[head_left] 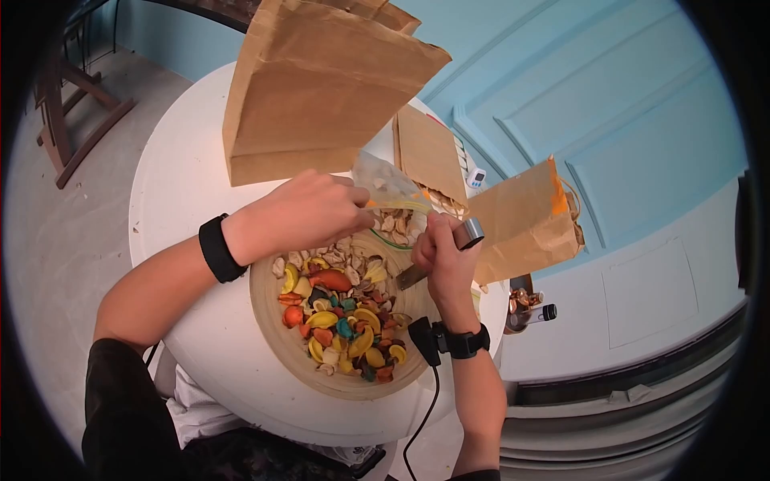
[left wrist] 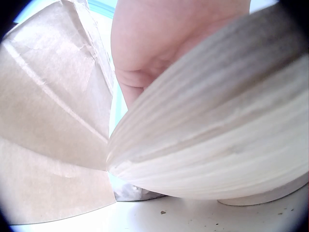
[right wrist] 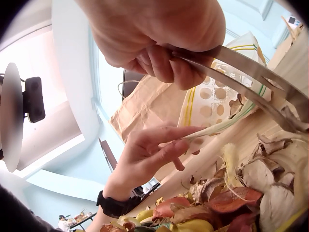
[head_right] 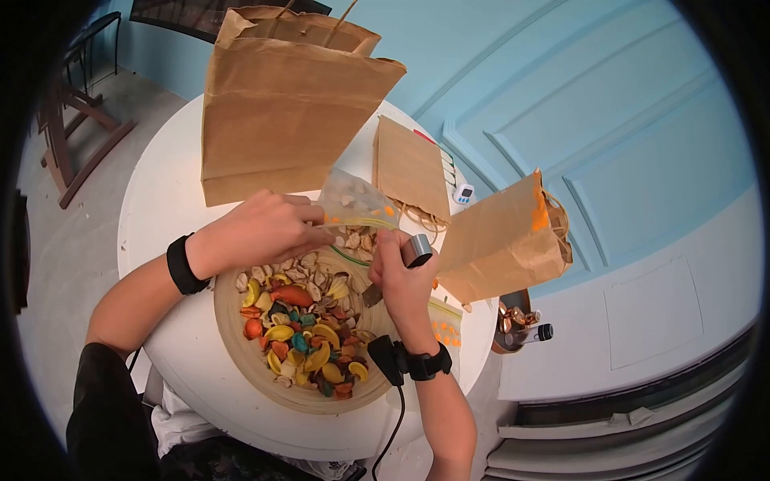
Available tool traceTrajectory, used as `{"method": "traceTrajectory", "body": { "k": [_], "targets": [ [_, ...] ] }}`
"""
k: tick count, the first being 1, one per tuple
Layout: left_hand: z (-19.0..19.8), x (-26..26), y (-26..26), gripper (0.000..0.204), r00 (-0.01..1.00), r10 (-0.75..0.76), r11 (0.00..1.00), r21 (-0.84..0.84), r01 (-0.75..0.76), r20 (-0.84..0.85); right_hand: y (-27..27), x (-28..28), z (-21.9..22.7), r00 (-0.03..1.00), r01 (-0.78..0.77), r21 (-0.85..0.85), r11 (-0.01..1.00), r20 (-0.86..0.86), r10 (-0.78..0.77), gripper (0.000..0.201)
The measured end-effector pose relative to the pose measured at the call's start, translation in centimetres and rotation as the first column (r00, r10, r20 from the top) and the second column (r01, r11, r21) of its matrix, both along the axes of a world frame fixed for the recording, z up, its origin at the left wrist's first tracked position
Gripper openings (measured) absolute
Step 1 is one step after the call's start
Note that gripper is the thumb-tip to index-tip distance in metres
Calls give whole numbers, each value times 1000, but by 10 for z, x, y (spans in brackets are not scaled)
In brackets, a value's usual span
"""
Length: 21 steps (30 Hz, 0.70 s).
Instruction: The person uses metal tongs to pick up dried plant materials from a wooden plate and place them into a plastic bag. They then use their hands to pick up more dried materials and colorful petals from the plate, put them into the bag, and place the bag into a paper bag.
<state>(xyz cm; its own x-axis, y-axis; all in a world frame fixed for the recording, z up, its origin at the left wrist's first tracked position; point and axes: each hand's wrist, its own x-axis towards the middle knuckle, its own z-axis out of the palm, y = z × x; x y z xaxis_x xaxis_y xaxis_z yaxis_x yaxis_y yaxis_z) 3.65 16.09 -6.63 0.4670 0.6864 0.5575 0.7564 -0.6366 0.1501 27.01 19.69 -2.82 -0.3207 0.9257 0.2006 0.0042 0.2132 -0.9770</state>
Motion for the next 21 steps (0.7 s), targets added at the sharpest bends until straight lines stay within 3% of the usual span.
{"method": "traceTrajectory", "body": {
  "k": [4, 14, 18, 21],
  "targets": [
    [2, 1, -1, 22, 1000, 8, 1000, -12, -8, -10, -1, 4, 3, 1000, 9, -10, 1000, -27, -10, 37],
    [2, 1, 0, 22, 999, 5, 999, -33, -7, -44, 16, 9, 42, 953, -41, 205, 978, -287, 100, 32],
    [4, 1, -2, 22, 1000, 13, 1000, -15, -13, -14, 22, -5, 48, 934, 101, 213, 972, -357, -19, 35],
    [8, 1, -3, 20, 999, 41, 999, 11, -42, 29, 25, 7, 48, 909, 106, 151, 983, -415, -34, 35]
  ]
}}
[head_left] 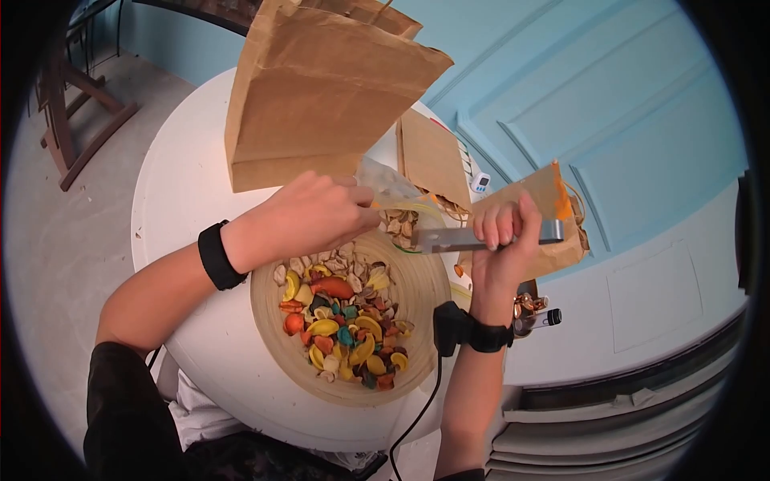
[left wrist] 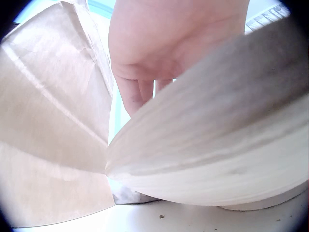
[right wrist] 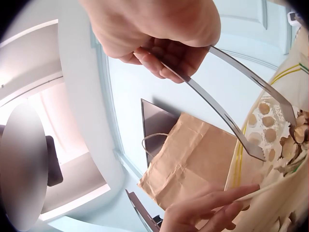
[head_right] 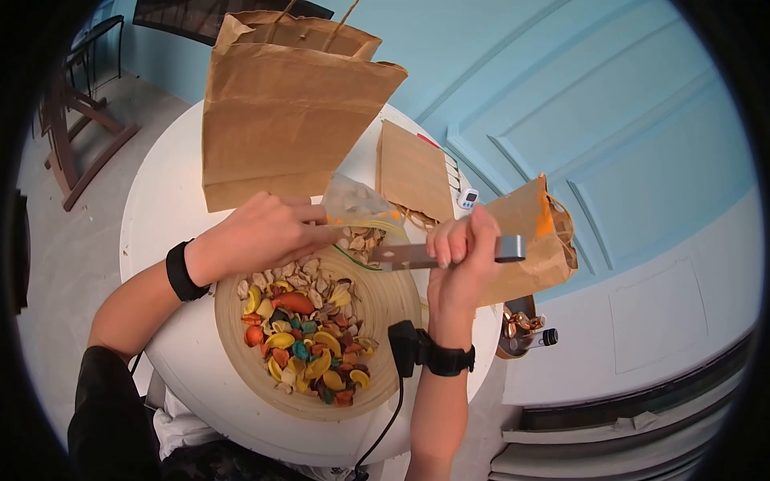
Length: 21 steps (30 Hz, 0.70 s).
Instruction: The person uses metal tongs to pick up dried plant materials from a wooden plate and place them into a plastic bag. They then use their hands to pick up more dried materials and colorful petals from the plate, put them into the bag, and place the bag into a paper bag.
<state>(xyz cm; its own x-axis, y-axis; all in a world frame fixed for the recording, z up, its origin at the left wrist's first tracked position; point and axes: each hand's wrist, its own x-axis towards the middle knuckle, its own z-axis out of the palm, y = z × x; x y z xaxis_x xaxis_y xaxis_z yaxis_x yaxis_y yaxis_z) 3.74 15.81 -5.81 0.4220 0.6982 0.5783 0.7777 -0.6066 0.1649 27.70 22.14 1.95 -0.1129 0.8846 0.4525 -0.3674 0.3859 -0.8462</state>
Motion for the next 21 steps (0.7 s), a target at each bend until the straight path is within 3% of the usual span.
{"method": "traceTrajectory", "body": {
  "k": [7, 15, 21],
  "targets": [
    [-1, 1, 2, 13, 987, 57, 998, 22, -61, 154, -42, 25, -7, 965, -64, -220, 973, 234, 116, 35],
    [0, 3, 1, 13, 987, 57, 998, 21, -61, 149, -51, 34, -34, 941, -114, -290, 950, 274, 197, 41],
    [-2, 2, 2, 14, 990, 47, 999, -1, -48, 133, -48, 35, -34, 964, -137, -284, 949, 181, 193, 48]
  ]
}}
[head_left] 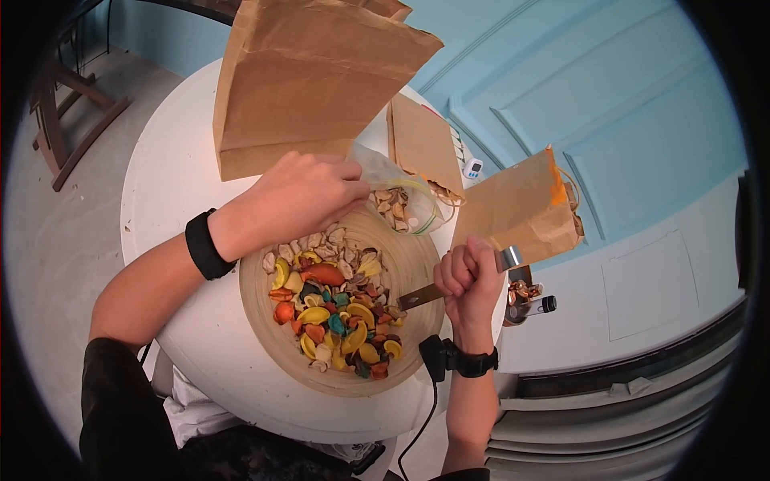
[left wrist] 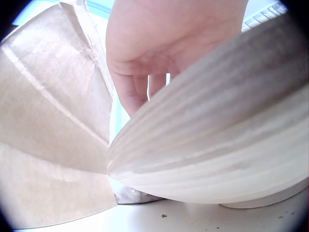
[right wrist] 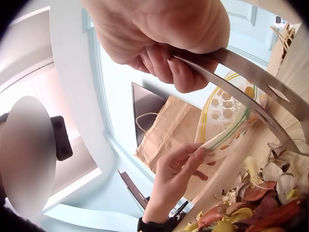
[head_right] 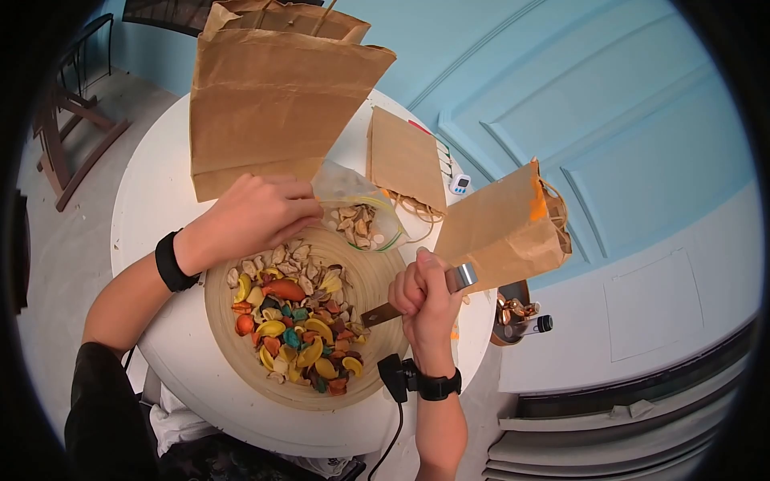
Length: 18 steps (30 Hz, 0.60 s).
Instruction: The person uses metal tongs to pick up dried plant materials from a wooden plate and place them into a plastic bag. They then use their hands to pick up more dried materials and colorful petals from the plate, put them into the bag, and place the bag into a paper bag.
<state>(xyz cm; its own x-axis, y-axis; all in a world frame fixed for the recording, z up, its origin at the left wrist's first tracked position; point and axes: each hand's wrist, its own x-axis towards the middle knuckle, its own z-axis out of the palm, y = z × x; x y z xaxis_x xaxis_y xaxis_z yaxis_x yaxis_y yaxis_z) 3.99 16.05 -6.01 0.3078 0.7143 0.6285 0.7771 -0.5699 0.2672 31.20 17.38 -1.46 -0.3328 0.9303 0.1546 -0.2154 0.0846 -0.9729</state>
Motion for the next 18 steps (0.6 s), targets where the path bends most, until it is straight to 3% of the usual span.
{"method": "traceTrajectory", "body": {
  "k": [7, 10, 18],
  "targets": [
    [-2, 1, 1, 15, 999, -22, 998, 64, 20, 37, -1, 1, 0, 999, 28, -101, 994, 43, -24, 49],
    [0, 0, -1, 13, 1000, -4, 1000, -26, 3, -13, 1, 6, -3, 1000, 3, -127, 992, 4, -2, 50],
    [1, 1, -1, 13, 1000, -2, 999, -40, 1, -29, 6, 15, -1, 987, -38, -238, 971, -161, -1, 49]
  ]
}}
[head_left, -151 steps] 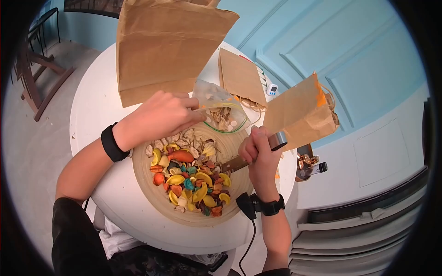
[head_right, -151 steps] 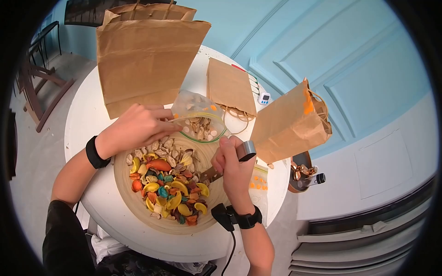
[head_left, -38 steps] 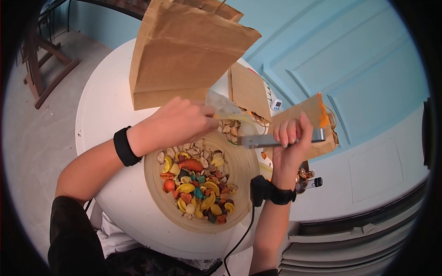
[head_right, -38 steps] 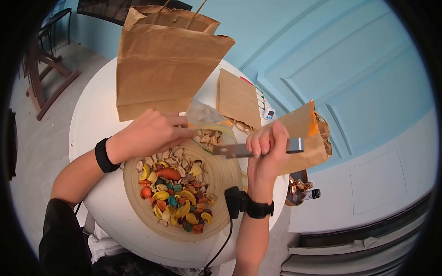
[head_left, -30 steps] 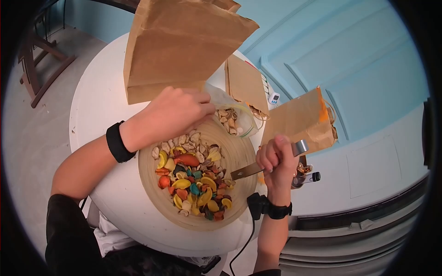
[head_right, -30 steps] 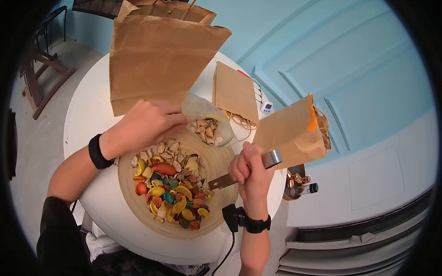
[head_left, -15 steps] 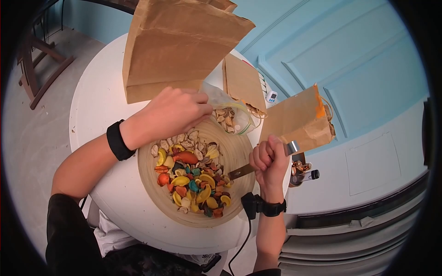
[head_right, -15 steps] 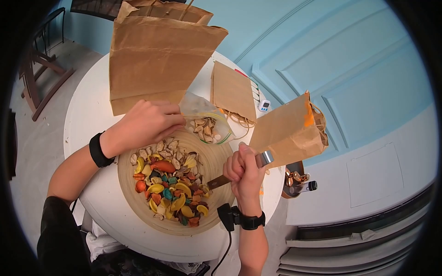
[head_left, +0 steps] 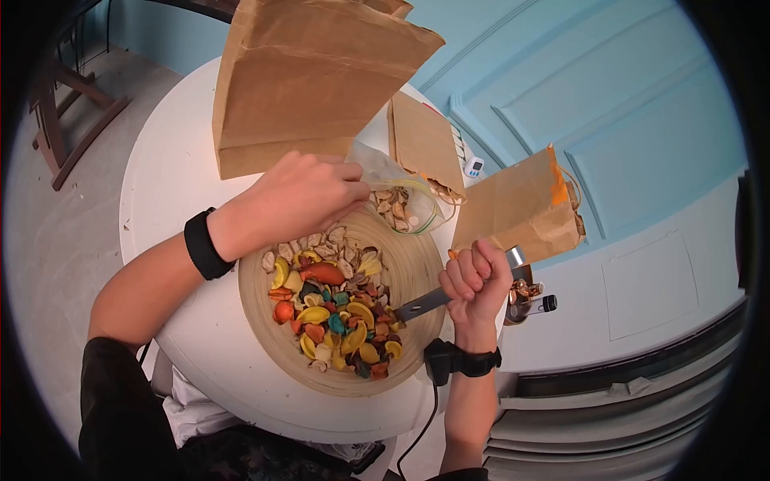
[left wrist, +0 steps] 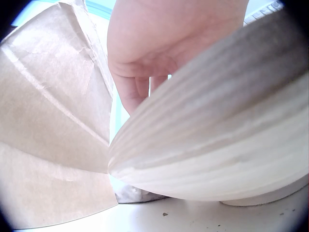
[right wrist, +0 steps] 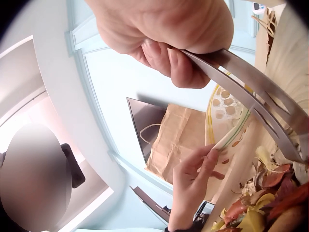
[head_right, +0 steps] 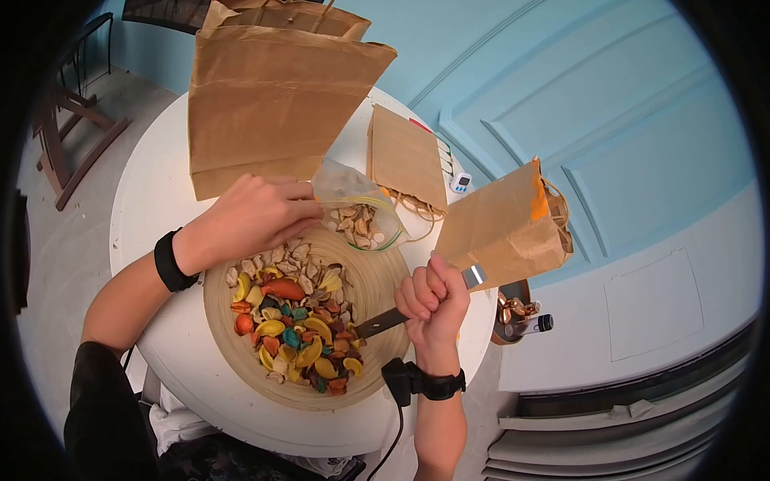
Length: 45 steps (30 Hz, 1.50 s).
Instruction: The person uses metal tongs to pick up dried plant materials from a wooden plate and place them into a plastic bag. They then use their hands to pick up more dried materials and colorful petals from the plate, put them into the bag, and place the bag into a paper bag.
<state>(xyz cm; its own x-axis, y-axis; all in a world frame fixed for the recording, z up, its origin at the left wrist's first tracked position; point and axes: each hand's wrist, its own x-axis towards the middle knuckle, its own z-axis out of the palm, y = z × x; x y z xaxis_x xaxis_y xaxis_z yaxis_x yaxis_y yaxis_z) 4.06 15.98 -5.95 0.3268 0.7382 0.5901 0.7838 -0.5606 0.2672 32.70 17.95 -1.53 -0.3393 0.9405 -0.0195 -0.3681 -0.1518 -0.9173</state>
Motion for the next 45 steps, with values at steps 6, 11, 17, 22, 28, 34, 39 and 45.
{"method": "traceTrajectory", "body": {
  "k": [6, 11, 17, 22, 28, 34, 39, 45],
  "targets": [
    [-1, 0, 0, 13, 1000, -9, 1000, 0, 9, 0, 3, 5, 9, 994, 2, 49, 999, -106, 4, 48],
    [-4, 1, 3, 14, 1000, -13, 1000, 22, 13, 9, 12, 5, 28, 972, 12, 158, 987, -235, 26, 49],
    [-4, 1, 3, 16, 999, -32, 995, 94, 29, 33, 29, -24, 59, 962, 161, 320, 934, -263, -76, 50],
    [0, -1, 0, 11, 1000, -5, 999, 46, 5, 5, 49, -59, 50, 986, 167, 498, 851, -95, -138, 43],
    [1, -1, 1, 12, 1000, 13, 999, 45, -12, -23, 28, -57, 45, 998, 54, 509, 859, -38, -40, 41],
    [1, 0, 0, 13, 1000, 17, 1000, 7, -17, -23, 24, -34, 29, 994, 23, 258, 966, 96, -50, 44],
    [0, 2, 0, 12, 999, 11, 1000, -1, -11, -40, 27, -31, -3, 999, -13, 124, 992, 47, 7, 45],
    [-1, 1, 1, 13, 999, 6, 1000, 11, -5, -40, 20, -51, -8, 982, -1, 150, 989, 186, -27, 42]
  ]
}}
